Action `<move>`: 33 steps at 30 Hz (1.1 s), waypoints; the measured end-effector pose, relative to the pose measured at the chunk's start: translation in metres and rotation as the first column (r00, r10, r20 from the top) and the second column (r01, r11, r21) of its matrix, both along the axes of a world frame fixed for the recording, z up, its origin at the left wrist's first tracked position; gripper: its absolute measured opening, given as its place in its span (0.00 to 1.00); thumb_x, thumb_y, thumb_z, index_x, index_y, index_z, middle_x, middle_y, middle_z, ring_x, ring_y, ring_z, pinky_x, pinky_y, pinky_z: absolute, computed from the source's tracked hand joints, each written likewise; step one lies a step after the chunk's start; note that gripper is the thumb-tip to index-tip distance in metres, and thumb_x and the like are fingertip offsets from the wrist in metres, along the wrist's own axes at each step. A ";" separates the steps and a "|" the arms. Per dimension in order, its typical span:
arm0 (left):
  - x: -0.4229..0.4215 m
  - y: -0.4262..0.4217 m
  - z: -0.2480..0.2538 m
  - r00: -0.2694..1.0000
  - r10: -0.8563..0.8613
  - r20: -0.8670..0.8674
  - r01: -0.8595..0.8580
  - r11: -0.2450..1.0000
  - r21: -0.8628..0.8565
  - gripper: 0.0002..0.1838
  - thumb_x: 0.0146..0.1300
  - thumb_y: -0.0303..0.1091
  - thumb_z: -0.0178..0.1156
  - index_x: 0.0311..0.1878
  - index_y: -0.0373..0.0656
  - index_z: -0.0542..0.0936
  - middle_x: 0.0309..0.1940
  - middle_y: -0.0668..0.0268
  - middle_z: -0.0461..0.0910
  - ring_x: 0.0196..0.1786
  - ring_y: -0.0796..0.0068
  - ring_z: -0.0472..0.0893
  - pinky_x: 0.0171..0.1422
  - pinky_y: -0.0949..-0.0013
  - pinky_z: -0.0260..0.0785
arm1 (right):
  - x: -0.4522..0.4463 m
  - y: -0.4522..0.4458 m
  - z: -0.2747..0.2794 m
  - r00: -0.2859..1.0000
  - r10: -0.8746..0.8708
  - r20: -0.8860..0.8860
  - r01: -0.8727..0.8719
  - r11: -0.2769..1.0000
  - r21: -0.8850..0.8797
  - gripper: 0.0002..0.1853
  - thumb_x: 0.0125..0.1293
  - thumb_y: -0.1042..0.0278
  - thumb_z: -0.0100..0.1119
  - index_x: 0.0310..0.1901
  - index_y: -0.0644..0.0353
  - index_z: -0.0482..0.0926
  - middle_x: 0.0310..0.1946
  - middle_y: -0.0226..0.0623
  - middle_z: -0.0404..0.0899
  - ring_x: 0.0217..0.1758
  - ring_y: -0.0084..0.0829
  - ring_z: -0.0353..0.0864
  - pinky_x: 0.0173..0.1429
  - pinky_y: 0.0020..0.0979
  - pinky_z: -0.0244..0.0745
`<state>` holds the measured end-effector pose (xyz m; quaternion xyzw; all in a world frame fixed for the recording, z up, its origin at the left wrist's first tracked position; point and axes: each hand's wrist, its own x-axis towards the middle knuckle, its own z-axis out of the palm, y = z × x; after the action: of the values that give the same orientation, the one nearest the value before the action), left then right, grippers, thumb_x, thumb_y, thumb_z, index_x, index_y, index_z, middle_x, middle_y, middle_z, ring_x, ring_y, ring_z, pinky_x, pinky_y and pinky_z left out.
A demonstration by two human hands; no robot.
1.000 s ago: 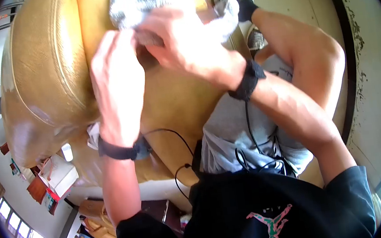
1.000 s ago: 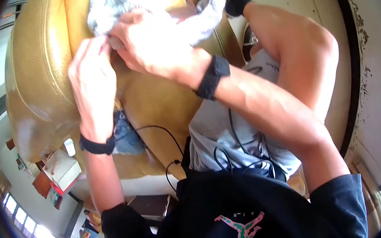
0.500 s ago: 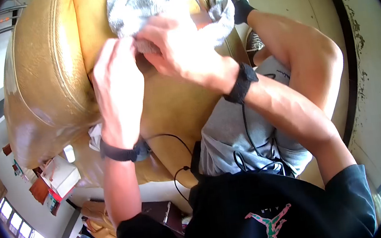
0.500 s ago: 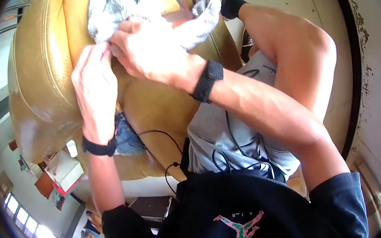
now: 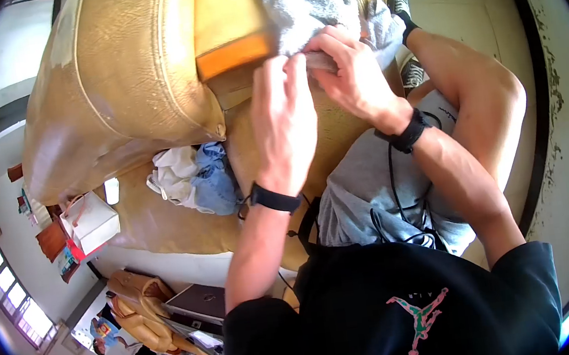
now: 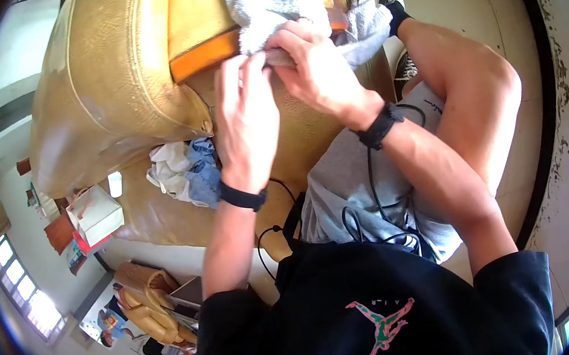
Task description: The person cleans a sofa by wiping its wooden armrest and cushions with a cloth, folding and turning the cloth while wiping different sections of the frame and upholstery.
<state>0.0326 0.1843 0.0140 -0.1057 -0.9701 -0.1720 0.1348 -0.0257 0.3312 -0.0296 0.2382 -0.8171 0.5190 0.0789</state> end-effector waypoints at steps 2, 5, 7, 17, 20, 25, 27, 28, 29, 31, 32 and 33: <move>0.011 0.010 0.009 0.999 0.027 0.024 -0.029 0.992 0.122 0.23 0.67 0.21 0.63 0.65 0.37 0.77 0.54 0.54 0.77 0.51 0.57 0.82 0.51 0.59 0.81 | -0.003 0.004 0.008 0.999 0.031 0.006 -0.031 0.999 0.010 0.13 0.57 0.77 0.66 0.45 0.65 0.80 0.40 0.46 0.80 0.47 0.51 0.81 0.53 0.44 0.77; 0.027 0.014 0.020 0.998 0.039 0.055 -0.050 0.978 0.202 0.23 0.67 0.22 0.66 0.65 0.38 0.78 0.58 0.54 0.76 0.51 0.57 0.82 0.54 0.60 0.80 | -0.010 0.011 0.017 0.996 0.078 0.036 -0.077 0.997 -0.019 0.12 0.60 0.77 0.63 0.46 0.65 0.80 0.39 0.45 0.81 0.45 0.47 0.82 0.51 0.41 0.77; 0.032 0.010 0.016 1.000 0.025 -0.012 -0.022 0.971 0.237 0.23 0.66 0.23 0.68 0.64 0.39 0.78 0.60 0.53 0.76 0.54 0.57 0.82 0.57 0.60 0.80 | -0.009 0.021 0.030 0.893 0.208 0.398 -0.111 0.961 -0.253 0.08 0.68 0.75 0.57 0.47 0.65 0.79 0.33 0.38 0.83 0.35 0.30 0.83 0.41 0.31 0.77; 0.053 0.000 0.030 0.999 0.040 0.026 -0.047 0.940 0.339 0.13 0.67 0.22 0.67 0.54 0.36 0.82 0.48 0.53 0.83 0.45 0.54 0.85 0.52 0.59 0.79 | -0.033 0.068 0.057 0.737 0.543 0.404 0.103 0.500 -0.860 0.23 0.60 0.68 0.49 0.54 0.71 0.78 0.51 0.50 0.83 0.52 0.40 0.84 0.59 0.37 0.81; 0.049 -0.001 0.034 0.998 0.052 0.029 -0.060 0.913 0.403 0.12 0.68 0.20 0.66 0.54 0.36 0.82 0.46 0.54 0.84 0.41 0.60 0.84 0.49 0.63 0.79 | -0.026 0.070 0.084 0.681 0.628 0.376 0.156 0.378 -0.913 0.24 0.60 0.68 0.51 0.55 0.74 0.77 0.51 0.52 0.83 0.50 0.39 0.84 0.58 0.36 0.82; 0.031 -0.005 0.063 0.998 0.035 -0.046 -0.008 0.871 0.491 0.11 0.69 0.20 0.66 0.53 0.36 0.83 0.45 0.56 0.85 0.41 0.65 0.84 0.49 0.65 0.78 | -0.019 0.077 0.091 0.636 0.702 0.321 0.091 0.345 -0.934 0.24 0.58 0.68 0.52 0.54 0.75 0.77 0.48 0.48 0.83 0.48 0.36 0.82 0.58 0.31 0.78; 0.020 -0.007 0.073 0.995 -0.004 -0.103 0.061 0.824 0.563 0.13 0.68 0.21 0.67 0.55 0.36 0.82 0.47 0.55 0.85 0.44 0.63 0.84 0.52 0.64 0.78 | -0.018 0.076 0.098 0.570 0.793 0.215 0.017 0.250 -0.968 0.24 0.58 0.67 0.53 0.52 0.76 0.78 0.46 0.49 0.83 0.47 0.37 0.82 0.57 0.32 0.77; 0.015 -0.009 0.082 0.996 -0.051 -0.078 0.086 0.811 0.578 0.18 0.69 0.27 0.68 0.60 0.34 0.80 0.54 0.53 0.83 0.54 0.58 0.83 0.61 0.59 0.76 | -0.016 0.077 0.102 0.572 0.793 0.211 0.015 0.247 -0.969 0.24 0.58 0.67 0.53 0.52 0.76 0.78 0.46 0.49 0.83 0.47 0.37 0.82 0.57 0.32 0.77; 0.007 -0.010 0.086 0.984 -0.103 -0.144 0.169 0.794 0.584 0.23 0.70 0.32 0.69 0.64 0.33 0.78 0.58 0.51 0.81 0.59 0.56 0.81 0.66 0.57 0.73 | -0.013 0.076 0.106 0.534 0.819 0.208 0.037 0.223 -0.974 0.23 0.58 0.66 0.55 0.53 0.74 0.78 0.47 0.46 0.83 0.49 0.33 0.83 0.57 0.30 0.78; -0.007 -0.009 0.096 0.956 -0.218 -0.196 0.293 0.737 0.609 0.37 0.70 0.48 0.69 0.72 0.31 0.71 0.65 0.50 0.76 0.70 0.50 0.75 0.77 0.54 0.64 | -0.010 0.075 0.108 0.454 0.879 0.145 0.061 0.131 -0.989 0.23 0.59 0.66 0.57 0.53 0.74 0.78 0.49 0.44 0.84 0.51 0.31 0.84 0.59 0.28 0.78; -0.008 -0.006 0.101 0.955 -0.220 -0.198 0.296 0.740 0.605 0.37 0.70 0.48 0.69 0.72 0.31 0.71 0.65 0.50 0.76 0.70 0.50 0.75 0.77 0.54 0.64 | -0.011 0.075 0.106 0.456 0.879 0.140 0.059 0.127 -0.990 0.23 0.59 0.66 0.57 0.53 0.74 0.78 0.49 0.44 0.84 0.51 0.31 0.84 0.59 0.28 0.78; -0.008 -0.002 0.106 0.943 -0.327 -0.059 0.252 0.587 0.769 0.40 0.69 0.52 0.70 0.73 0.32 0.70 0.64 0.51 0.77 0.68 0.51 0.76 0.77 0.55 0.64 | -0.013 0.076 0.103 0.445 0.891 0.089 -0.031 0.115 -0.993 0.24 0.59 0.67 0.57 0.54 0.74 0.79 0.50 0.44 0.84 0.51 0.31 0.84 0.59 0.29 0.78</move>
<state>0.0249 0.1828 0.1195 -0.1869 -0.7789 -0.5912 0.0941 -0.0383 0.4071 0.0737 0.2031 -0.1774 0.9091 -0.3174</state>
